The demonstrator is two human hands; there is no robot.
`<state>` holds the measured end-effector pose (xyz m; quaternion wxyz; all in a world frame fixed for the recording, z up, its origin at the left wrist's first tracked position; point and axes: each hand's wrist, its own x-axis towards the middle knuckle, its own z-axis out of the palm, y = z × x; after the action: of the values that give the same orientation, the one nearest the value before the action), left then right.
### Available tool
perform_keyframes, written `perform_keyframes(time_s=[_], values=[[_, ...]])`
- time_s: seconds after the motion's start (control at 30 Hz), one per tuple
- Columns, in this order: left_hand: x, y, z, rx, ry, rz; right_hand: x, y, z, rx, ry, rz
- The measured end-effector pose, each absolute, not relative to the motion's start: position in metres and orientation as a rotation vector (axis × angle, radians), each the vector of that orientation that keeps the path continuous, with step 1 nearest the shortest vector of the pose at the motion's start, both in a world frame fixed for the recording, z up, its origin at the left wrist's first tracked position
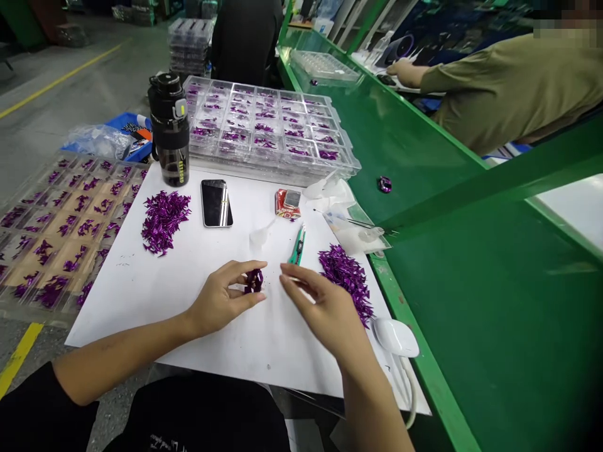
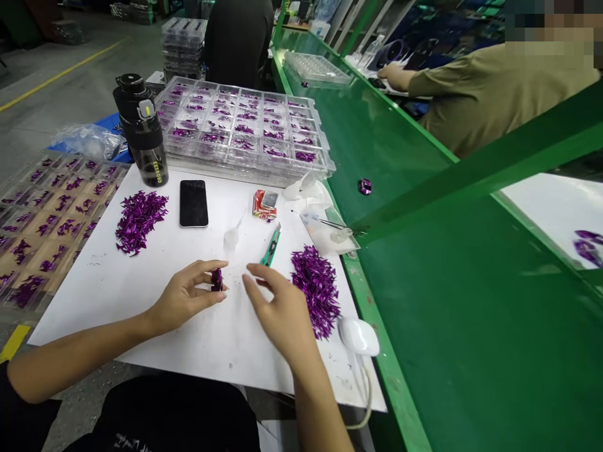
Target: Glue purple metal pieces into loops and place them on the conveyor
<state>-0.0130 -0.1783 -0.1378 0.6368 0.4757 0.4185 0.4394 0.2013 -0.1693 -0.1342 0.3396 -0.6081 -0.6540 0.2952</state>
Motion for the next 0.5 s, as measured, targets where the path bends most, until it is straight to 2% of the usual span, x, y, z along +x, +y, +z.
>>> perform_keyframes(time_s=[0.27, 0.4, 0.5], values=[[-0.014, -0.173, -0.134, 0.902, 1.091, 0.965, 0.161, -0.079, -0.154, -1.482, -1.588, 0.864], [-0.015, -0.168, -0.137, 0.820, 1.083, 0.957, 0.158, -0.091, -0.141, -1.479, -1.535, 0.898], [-0.016, -0.163, -0.139, 0.757, 1.036, 0.934, 0.169, -0.117, -0.116, -1.569, -1.439, 0.702]])
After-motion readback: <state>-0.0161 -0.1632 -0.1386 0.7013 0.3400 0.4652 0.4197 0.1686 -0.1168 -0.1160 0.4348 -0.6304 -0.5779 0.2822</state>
